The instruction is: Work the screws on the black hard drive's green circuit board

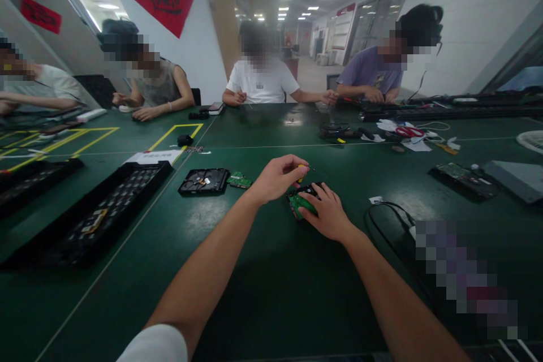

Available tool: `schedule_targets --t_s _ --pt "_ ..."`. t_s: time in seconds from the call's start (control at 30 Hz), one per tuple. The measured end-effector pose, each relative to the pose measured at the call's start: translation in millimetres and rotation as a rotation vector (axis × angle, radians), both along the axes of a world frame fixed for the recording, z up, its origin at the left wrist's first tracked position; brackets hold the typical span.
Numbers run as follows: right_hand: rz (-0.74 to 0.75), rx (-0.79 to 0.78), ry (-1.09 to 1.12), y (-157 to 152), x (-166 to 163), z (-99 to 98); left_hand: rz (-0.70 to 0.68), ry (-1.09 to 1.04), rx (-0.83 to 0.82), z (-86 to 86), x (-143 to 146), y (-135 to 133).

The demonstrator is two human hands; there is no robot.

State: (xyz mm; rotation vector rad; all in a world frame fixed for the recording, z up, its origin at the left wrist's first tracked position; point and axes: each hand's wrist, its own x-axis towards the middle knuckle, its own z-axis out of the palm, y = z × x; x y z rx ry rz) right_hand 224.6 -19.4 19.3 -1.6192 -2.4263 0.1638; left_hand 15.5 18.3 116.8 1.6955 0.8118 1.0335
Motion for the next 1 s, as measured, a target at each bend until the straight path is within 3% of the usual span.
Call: schedule_targets --t_s 0.17,0.37,0.67,1.0 --pt "0.003 -0.005 -0.004 -0.1 -0.6 1.3 0.057 0.082 0.113 0.3 -2.4 -0.2" --pt "-0.004 -0.015 -0.010 0.9 0.4 -0.2 0.169 0.284 0.393 6.9 -6.3 -4.2" --pt "0.004 0.016 -0.003 1.0 0.5 -2.1 0.207 0.344 0.504 9.8 -8.7 -15.8" --pt "0.004 0.000 -0.004 1.5 0.3 -1.9 0.129 0.328 0.528 8.4 -7.2 -17.1"
